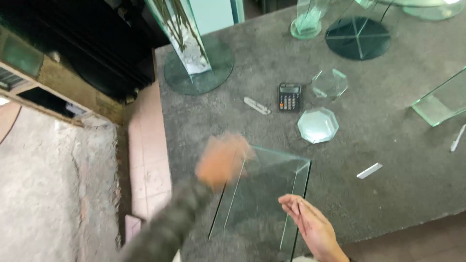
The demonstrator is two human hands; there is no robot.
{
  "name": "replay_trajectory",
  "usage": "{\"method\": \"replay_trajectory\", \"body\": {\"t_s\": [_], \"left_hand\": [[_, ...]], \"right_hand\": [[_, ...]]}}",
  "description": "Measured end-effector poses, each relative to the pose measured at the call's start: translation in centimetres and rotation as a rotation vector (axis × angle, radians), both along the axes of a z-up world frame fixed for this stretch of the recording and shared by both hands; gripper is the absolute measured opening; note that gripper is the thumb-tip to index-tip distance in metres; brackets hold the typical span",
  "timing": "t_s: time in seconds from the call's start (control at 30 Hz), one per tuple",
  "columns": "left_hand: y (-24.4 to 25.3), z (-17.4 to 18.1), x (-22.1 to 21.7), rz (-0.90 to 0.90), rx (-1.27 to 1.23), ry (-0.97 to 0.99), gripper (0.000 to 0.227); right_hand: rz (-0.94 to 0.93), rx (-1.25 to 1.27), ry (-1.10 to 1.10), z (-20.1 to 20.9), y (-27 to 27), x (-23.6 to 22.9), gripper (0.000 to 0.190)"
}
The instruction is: Using a small blade to scrape off excess silicone or glue from the seams of a glass aquarium.
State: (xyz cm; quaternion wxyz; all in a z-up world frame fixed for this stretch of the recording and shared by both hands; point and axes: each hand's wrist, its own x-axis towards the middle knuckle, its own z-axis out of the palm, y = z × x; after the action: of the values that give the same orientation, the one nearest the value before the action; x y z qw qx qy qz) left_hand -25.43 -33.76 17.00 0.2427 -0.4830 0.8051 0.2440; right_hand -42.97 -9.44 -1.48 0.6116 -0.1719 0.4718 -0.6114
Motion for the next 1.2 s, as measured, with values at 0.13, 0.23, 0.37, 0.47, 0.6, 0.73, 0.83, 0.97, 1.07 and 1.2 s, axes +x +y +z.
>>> {"method": "replay_trajectory", "body": {"t_s": [0.13,0.23,0.37,0.47,0.6,0.73,0.83,0.97,1.07,1.2], "left_hand": [[-11.4,-15.0,6.3,0.237,-0.789,0.192,0.079],[-0.3,-4.1,1.0,0.047,-0.749,0.569,0.036],[13.2,-12.1,-0.6,-0.554,-0.287,0.786,0.059],[13.9,-15.4,-0.8,-0.827,-0.238,0.744,0.068],[-0.2,-11.9,-1.6,-0.283,-0.7,0.327,0.072],[-9.2,-10.8,0.0,0.124,-1.372,0.031,0.091],[-0.6,-1.9,-4.6,-0.261,-1.048,0.598,0.041],[4.8,-12.4,-5.4,-0.62,-0.422,0.705,0.089],[2.1,-17.8,-4.8,-0.427,-0.426,0.628,0.084],[-0.7,-21.6,-2.7,-0.372,-0.519,0.599,0.063]], "right_hand": [[0.044,-0.011,-0.077,0.6,-0.1,-0.8,0.046],[-0.01,-0.042,-0.188,0.2,0.2,-1.5,0.044],[-0.241,-0.011,-0.468,0.1,1.2,-4.5,0.038],[-0.349,-0.057,-0.442,0.7,1.6,-7.4,0.038],[-0.398,-0.057,-0.34,2.2,2.3,-10.0,0.035],[-0.431,-0.062,-0.324,2.6,3.0,-10.3,0.034],[-0.45,-0.071,-0.323,2.1,3.4,-9.0,0.032],[-0.477,0.014,-0.346,2.3,3.3,-6.8,0.039],[-0.428,0.033,-0.329,3.1,3.5,-5.5,0.035],[-0.372,0.058,-0.292,3.3,3.9,-4.7,0.033]]}}
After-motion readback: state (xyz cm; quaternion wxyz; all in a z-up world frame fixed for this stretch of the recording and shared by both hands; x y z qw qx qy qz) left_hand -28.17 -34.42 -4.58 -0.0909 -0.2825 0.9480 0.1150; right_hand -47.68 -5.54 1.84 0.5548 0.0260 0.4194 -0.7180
